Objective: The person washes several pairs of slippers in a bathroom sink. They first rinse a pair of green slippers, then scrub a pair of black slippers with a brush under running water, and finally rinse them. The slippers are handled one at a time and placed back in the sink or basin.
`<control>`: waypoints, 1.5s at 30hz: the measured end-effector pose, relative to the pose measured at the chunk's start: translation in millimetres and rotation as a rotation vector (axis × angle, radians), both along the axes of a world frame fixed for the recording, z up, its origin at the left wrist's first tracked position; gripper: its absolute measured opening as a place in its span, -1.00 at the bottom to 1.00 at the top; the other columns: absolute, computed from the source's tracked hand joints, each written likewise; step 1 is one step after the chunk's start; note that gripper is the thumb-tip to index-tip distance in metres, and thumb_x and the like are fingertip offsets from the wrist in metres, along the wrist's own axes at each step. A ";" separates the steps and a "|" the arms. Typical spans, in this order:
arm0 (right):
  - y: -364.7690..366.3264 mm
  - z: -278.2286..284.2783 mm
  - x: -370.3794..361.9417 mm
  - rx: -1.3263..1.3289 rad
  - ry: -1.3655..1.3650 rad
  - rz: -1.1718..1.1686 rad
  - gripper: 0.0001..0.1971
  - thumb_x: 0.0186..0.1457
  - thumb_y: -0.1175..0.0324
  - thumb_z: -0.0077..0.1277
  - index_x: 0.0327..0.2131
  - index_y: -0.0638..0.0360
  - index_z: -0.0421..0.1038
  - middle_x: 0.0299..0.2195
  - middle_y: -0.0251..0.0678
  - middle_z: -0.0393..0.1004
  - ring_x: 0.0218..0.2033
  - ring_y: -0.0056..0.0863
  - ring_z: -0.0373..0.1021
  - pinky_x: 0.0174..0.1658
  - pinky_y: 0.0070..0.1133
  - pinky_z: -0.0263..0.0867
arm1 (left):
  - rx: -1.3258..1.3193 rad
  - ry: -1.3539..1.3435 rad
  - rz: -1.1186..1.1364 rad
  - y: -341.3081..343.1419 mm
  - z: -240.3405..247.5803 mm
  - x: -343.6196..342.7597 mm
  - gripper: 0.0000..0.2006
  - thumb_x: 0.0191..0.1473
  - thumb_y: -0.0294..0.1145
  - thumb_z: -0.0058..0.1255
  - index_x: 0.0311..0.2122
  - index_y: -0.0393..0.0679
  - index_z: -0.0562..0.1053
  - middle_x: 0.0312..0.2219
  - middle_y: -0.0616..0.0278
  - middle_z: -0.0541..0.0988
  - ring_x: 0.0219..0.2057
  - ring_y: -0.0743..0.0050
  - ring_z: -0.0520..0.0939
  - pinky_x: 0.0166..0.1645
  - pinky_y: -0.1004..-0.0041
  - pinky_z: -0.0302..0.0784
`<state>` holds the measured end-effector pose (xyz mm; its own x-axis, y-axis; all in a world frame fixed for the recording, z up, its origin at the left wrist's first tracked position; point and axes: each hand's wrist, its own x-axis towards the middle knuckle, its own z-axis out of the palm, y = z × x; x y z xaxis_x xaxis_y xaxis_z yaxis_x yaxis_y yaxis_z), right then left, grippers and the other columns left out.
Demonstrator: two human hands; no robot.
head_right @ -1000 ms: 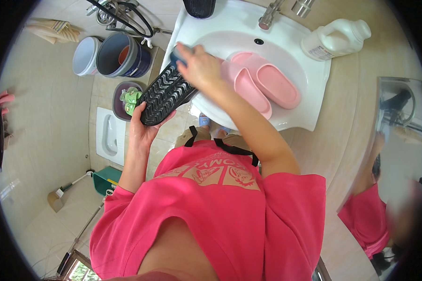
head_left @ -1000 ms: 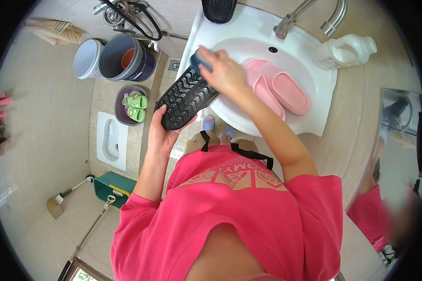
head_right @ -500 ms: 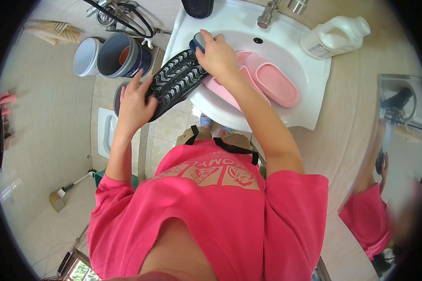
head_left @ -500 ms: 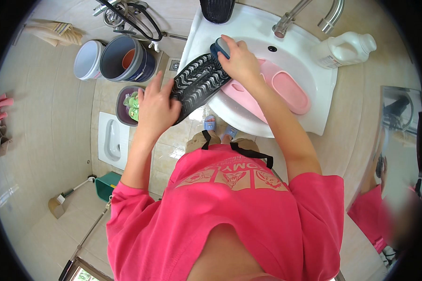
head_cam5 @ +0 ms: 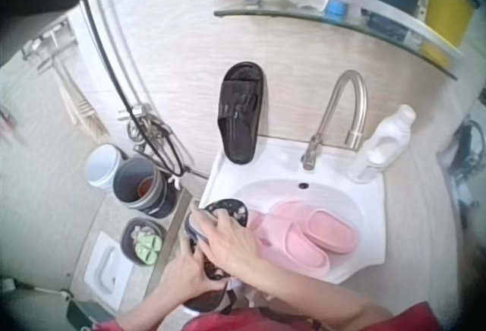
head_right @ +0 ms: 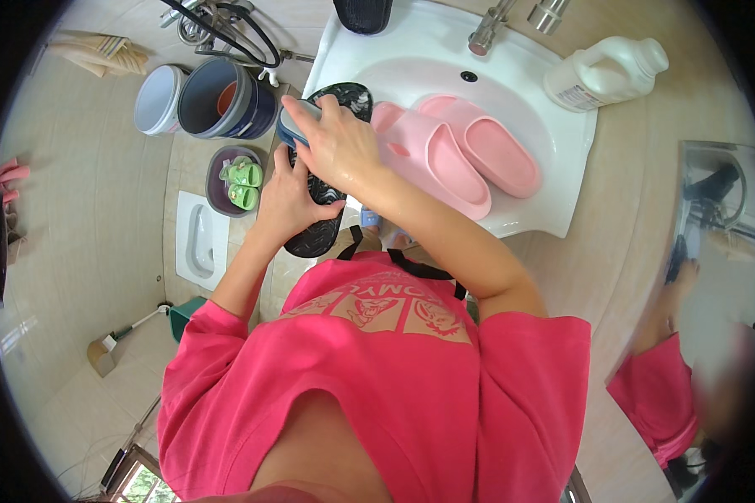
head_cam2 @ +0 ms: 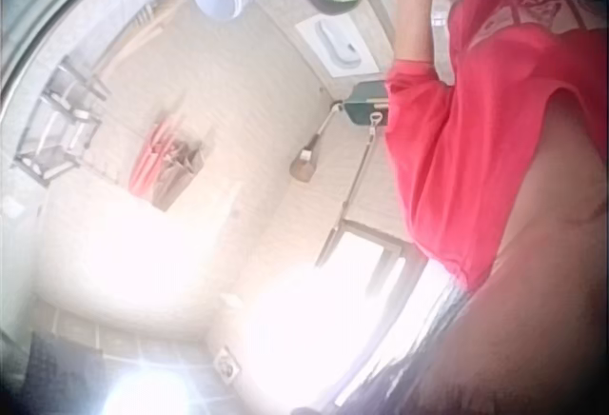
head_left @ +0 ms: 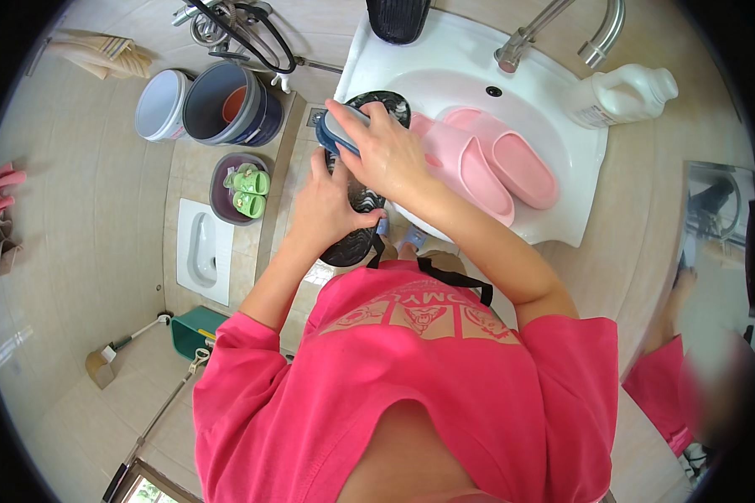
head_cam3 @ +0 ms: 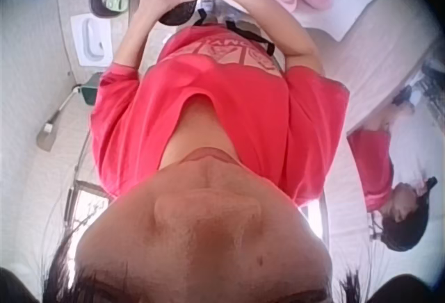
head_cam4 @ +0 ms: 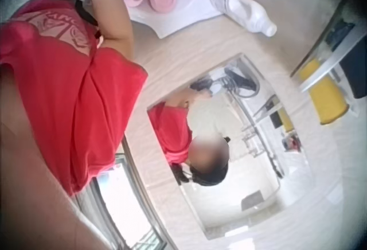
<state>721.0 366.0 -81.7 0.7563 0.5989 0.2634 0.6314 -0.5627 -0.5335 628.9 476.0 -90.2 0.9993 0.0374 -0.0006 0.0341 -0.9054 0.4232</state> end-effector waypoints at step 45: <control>-90.7 -25.0 93.9 -0.125 0.057 -0.304 -0.49 -0.12 0.22 0.02 -0.01 -0.10 0.25 -0.30 -0.05 0.35 -0.36 -0.17 0.39 -0.35 -0.40 0.35 | -0.299 0.050 0.003 20.4 -18.7 5.1 0.06 -0.47 -0.03 0.31 0.17 -0.15 0.00 -0.02 -0.20 0.17 -0.12 -0.05 0.44 -0.05 0.27 0.36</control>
<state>814.9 275.3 -106.6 0.9167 0.3688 0.1538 0.3957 -0.7842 -0.4779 634.0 496.3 -108.9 0.9976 0.0316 -0.0610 0.0643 -0.7409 0.6685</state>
